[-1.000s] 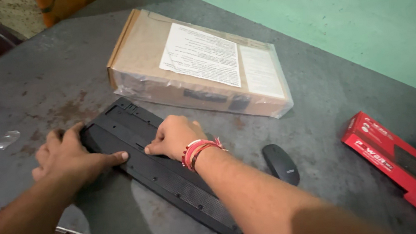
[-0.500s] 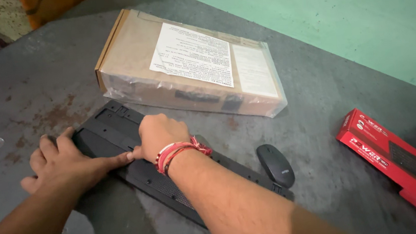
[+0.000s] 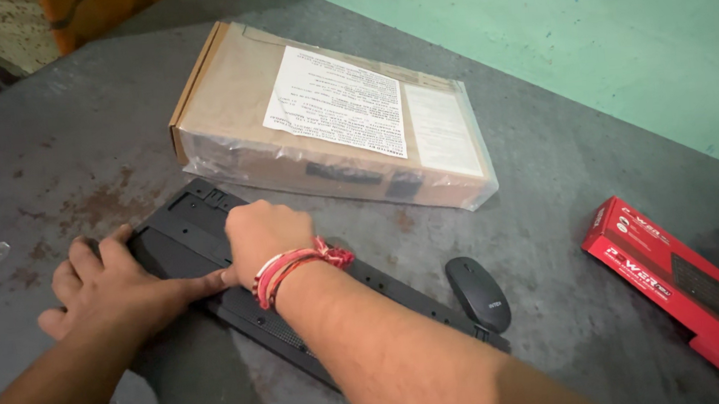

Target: The person inserts a battery into a wireless mouse and then into a wireless keyboard, closing both battery compartments. The person then removes the plastic wrap from a cardboard box.

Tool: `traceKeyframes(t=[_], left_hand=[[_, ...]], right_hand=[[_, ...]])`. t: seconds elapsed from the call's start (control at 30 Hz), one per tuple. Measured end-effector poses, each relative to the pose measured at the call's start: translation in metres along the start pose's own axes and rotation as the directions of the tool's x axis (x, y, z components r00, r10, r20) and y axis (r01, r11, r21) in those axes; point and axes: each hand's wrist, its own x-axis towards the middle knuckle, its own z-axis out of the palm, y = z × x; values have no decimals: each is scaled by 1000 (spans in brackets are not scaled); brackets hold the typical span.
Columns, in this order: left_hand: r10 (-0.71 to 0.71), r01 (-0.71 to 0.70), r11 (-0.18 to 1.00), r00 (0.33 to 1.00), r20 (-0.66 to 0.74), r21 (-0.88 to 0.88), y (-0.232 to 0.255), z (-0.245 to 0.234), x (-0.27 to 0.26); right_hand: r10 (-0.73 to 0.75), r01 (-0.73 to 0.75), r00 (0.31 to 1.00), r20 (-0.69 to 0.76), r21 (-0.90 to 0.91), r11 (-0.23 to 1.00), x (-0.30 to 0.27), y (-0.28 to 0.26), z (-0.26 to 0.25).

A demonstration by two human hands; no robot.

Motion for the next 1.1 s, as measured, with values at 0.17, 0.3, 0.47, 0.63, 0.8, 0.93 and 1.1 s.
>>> traceKeyframes(t=[0.17, 0.3, 0.47, 0.63, 0.8, 0.93, 1.1], left_hand=[[36, -36, 999, 999, 9, -9, -4, -4, 4], [-1, -19, 993, 986, 167, 118, 3, -14, 31], [-41, -37, 975, 940, 340, 219, 25, -38, 78], [-69, -22, 975, 916, 395, 223, 26, -33, 73], [-111, 32, 973, 933, 343, 228, 21, -43, 56], [-150, 67, 963, 938, 312, 260, 23, -52, 42], [-175, 100, 962, 940, 291, 256, 31, -55, 43]], right_hand=[[-173, 160, 976, -135, -100, 982, -5, -1, 15], [-109, 121, 990, -92, 133, 984, 0, 24, 22], [-144, 61, 979, 146, 464, 884, 24, 64, 12], [-138, -29, 969, 206, 647, 762, 31, 84, 25], [-31, -105, 976, 215, 591, 799, 26, 70, 25], [95, -194, 968, 232, 451, 871, 22, 43, 12], [36, -82, 986, 164, 280, 957, 21, 24, -2]])
